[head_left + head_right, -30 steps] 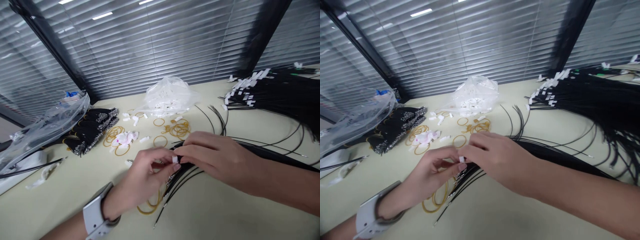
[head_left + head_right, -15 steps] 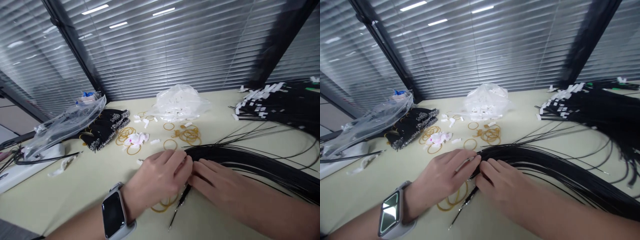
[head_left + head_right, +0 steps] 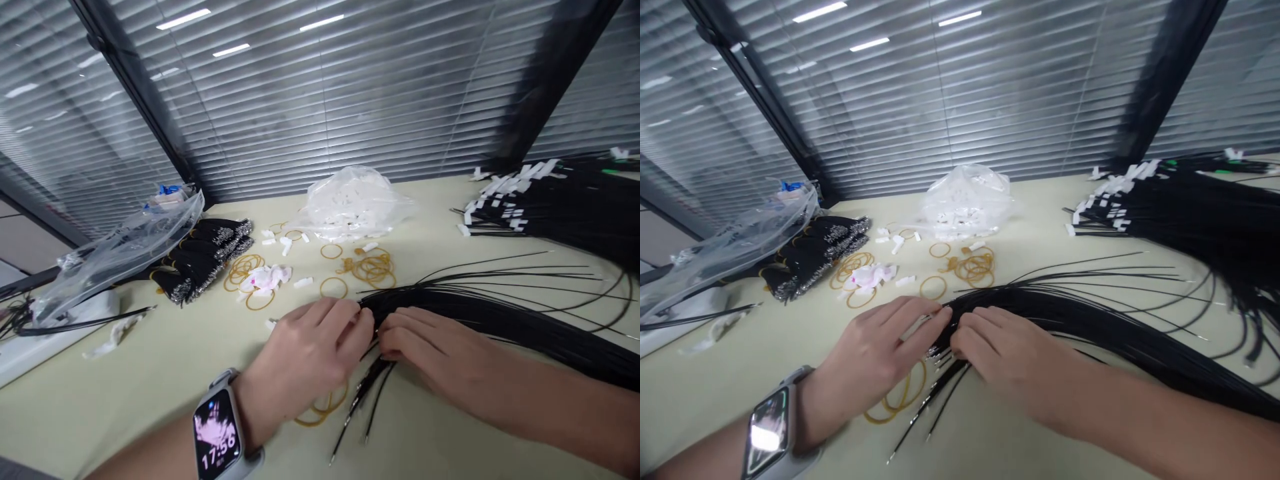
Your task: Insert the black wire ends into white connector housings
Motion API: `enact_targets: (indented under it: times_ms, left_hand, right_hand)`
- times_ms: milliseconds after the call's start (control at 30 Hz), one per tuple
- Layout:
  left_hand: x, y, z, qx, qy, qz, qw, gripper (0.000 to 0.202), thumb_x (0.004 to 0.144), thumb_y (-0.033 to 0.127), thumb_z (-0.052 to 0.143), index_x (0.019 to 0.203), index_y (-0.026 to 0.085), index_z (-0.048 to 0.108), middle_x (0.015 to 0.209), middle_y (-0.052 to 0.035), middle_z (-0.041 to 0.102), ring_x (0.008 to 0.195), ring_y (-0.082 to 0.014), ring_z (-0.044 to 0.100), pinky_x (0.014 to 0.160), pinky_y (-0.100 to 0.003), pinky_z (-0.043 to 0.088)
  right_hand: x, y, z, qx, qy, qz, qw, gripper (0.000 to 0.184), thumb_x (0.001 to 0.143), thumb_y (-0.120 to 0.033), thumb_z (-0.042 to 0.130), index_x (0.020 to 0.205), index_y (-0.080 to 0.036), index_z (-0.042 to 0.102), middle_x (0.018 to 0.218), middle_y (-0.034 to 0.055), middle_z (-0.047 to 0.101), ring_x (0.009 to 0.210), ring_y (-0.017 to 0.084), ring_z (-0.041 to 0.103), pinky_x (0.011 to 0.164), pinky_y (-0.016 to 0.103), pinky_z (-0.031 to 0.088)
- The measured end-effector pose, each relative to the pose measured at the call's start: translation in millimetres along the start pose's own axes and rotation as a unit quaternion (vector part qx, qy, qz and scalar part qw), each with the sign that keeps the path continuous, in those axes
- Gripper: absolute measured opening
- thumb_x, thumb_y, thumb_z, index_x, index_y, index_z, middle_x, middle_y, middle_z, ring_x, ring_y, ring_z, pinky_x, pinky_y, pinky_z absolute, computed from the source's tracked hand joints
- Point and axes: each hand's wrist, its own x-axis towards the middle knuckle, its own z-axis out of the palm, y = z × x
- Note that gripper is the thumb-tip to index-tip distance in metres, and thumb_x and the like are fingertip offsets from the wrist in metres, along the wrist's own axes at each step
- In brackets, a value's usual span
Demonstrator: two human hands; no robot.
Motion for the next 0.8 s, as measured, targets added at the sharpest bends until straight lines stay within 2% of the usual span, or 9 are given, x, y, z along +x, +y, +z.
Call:
enact_targets:
  times_ms: [100,233,300,500,633,800]
  left_hand:
    - [-1.7,-0.4,2.6,-0.019,-0.037,-0.021,0.999,0.029,0.074,0.019,0.045,0.102,0.024,0.05,0.091,0.0015,0.054,0.073,-0.0061,0.054,0.056,-0.018,0.054]
    - [-5.1,0.4,5.9,-0.055,-0.062,-0.051,0.995,0.031,0.074,0.02,0.043,0.105,0.027,0.048,0.095,0.0014,0.052,0.076,-0.0045,0.052,0.06,-0.016,0.051]
    - [-5.8,1.6,6.7,-0.088,-0.072,-0.074,0.991,0.032,0.074,0.021,0.045,0.105,0.027,0.048,0.094,0.0016,0.052,0.076,-0.0033,0.051,0.062,-0.014,0.05]
    - [-2.5,4.0,7.5,-0.167,-0.099,-0.123,0.973,0.032,0.075,0.017,0.045,0.104,0.028,0.05,0.091,0.0021,0.055,0.078,-0.0019,0.052,0.067,-0.014,0.049]
    - [-0.4,3.9,8.8,-0.209,-0.088,-0.167,0.96,0.029,0.077,0.019,0.041,0.102,0.027,0.053,0.09,0.0022,0.057,0.077,-0.0004,0.053,0.072,-0.014,0.049]
    - [-1.1,4.6,10.3,-0.255,-0.081,-0.217,0.939,0.027,0.078,0.024,0.039,0.1,0.026,0.055,0.09,0.0023,0.059,0.078,-0.0003,0.054,0.075,-0.015,0.05]
  right_hand:
    - [1.8,2.3,2.2,0.07,0.002,0.05,0.996,0.014,0.084,-0.01,0.036,0.088,-0.014,0.049,0.084,0.001,0.049,0.078,0.006,0.042,0.07,0.019,0.036]
    - [5.0,0.7,0.1,0.109,-0.031,0.103,0.988,0.018,0.084,-0.008,0.033,0.077,-0.013,0.049,0.078,0.0018,0.047,0.071,0.006,0.042,0.063,0.018,0.035]
    - [6.8,-0.5,-2.4,0.11,-0.04,0.137,0.984,0.018,0.083,-0.008,0.032,0.078,-0.013,0.048,0.078,0.0022,0.046,0.069,0.006,0.041,0.062,0.018,0.035]
    - [10.7,-0.8,-8.1,0.085,0.017,0.144,0.986,0.012,0.081,-0.009,0.037,0.077,-0.015,0.046,0.072,-0.0001,0.047,0.066,0.005,0.042,0.056,0.015,0.035]
    - [10.2,-1.0,-9.7,0.114,0.025,0.232,0.966,0.01,0.083,-0.02,0.042,0.08,-0.015,0.049,0.071,-0.0024,0.052,0.064,0.003,0.047,0.058,0.015,0.037]
    - [11.1,1.0,-9.5,0.177,-0.025,0.21,0.961,0.019,0.085,-0.014,0.033,0.08,-0.014,0.051,0.08,0.0005,0.049,0.074,0.004,0.046,0.068,0.017,0.037]
